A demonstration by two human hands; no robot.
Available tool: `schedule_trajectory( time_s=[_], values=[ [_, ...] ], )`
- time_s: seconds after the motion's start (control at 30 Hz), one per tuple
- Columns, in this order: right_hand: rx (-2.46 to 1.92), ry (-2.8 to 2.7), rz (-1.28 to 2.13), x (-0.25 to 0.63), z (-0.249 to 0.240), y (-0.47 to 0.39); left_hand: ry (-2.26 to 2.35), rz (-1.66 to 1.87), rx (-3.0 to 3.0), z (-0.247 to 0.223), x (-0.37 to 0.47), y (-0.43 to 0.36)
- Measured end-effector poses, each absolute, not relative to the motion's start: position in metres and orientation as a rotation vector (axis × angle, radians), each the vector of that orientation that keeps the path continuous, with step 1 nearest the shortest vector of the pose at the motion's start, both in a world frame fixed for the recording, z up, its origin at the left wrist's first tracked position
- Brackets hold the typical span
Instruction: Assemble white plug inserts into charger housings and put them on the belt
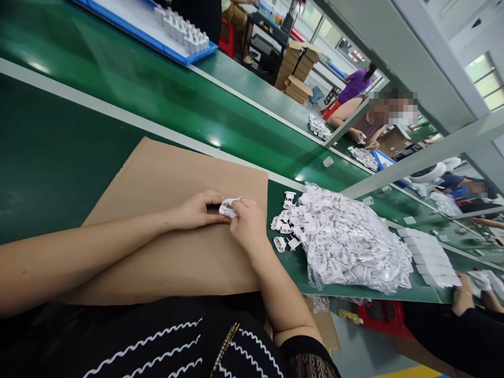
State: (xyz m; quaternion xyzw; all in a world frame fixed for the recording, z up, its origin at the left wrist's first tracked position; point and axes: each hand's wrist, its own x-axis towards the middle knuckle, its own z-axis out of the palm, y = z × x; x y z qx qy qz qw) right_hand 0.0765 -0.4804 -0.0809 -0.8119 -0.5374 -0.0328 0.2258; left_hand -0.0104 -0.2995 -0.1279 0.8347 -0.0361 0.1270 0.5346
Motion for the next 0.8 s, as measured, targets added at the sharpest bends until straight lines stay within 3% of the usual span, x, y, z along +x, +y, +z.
schedule_trajectory(
  time_s=[0.2,0.8],
  values=[
    [-2.29,-1.249,-0.142,0.07,-0.095,-0.479,-0.013,0.345,2.026,-0.129,-0.011,-0.306],
    [-2.239,-1.329,-0.005,0.083,-0.088,-0.478,0.006,0.253,2.018,-0.122,-0.012,-0.305]
  ],
)
